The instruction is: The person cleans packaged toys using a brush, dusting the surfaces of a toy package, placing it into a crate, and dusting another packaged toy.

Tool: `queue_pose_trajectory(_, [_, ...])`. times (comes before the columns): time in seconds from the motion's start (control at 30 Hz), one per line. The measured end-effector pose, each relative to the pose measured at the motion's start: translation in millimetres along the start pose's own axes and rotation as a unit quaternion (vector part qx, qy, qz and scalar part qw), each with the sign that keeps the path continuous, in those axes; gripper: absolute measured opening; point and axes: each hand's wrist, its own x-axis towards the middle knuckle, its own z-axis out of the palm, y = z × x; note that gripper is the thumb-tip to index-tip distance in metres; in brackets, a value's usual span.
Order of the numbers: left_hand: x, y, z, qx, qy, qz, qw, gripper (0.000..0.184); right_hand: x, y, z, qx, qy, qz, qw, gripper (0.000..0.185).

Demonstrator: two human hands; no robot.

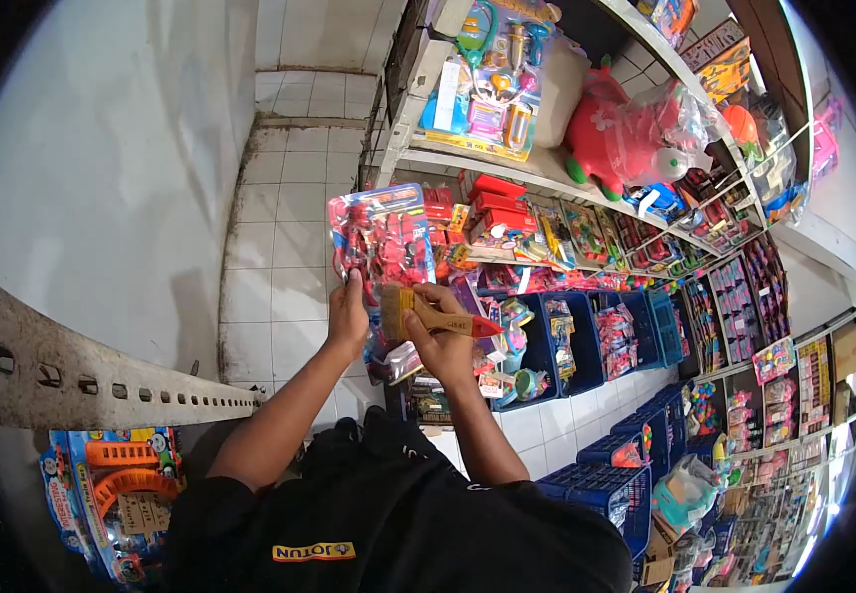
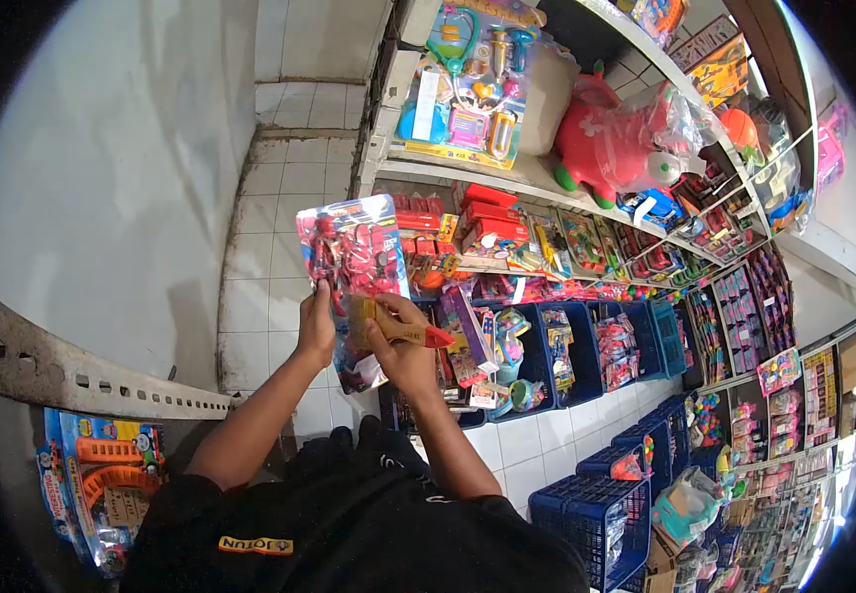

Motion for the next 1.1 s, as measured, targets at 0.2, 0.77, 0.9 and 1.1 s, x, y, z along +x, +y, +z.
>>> queue_pose_trajectory(0.2, [0.1, 12.8, 4.8, 0.023, 0.075, 0.033, 0.996, 0.057, -16.8, 1.3, 8.5, 0.018, -0.002, 0.059, 0.998, 0.033])
queue_pose_trajectory(0.77, [5.7, -1.1, -8.1, 0.115, -0.023, 0.031, 0.993, 0.053, -9.9, 7.5, -3.7, 0.074, 0.002, 0.078, 0.994, 0.036])
queue_pose_trajectory(0.9, [1.1, 7.8, 0.4, 0.094, -0.009, 0.059, 0.994, 0.051, -1.7, 0.9, -9.3, 0.053, 0.075, 0.042, 0.995, 0.037])
queue_pose_trajectory(1.1, [-8.4, 12.4, 6.9, 0.129, -0.043, 0.12, 0.983, 0.05, 16.4, -0.1, -16.2, 0.124, 0.078, 0.061, 0.987, 0.035])
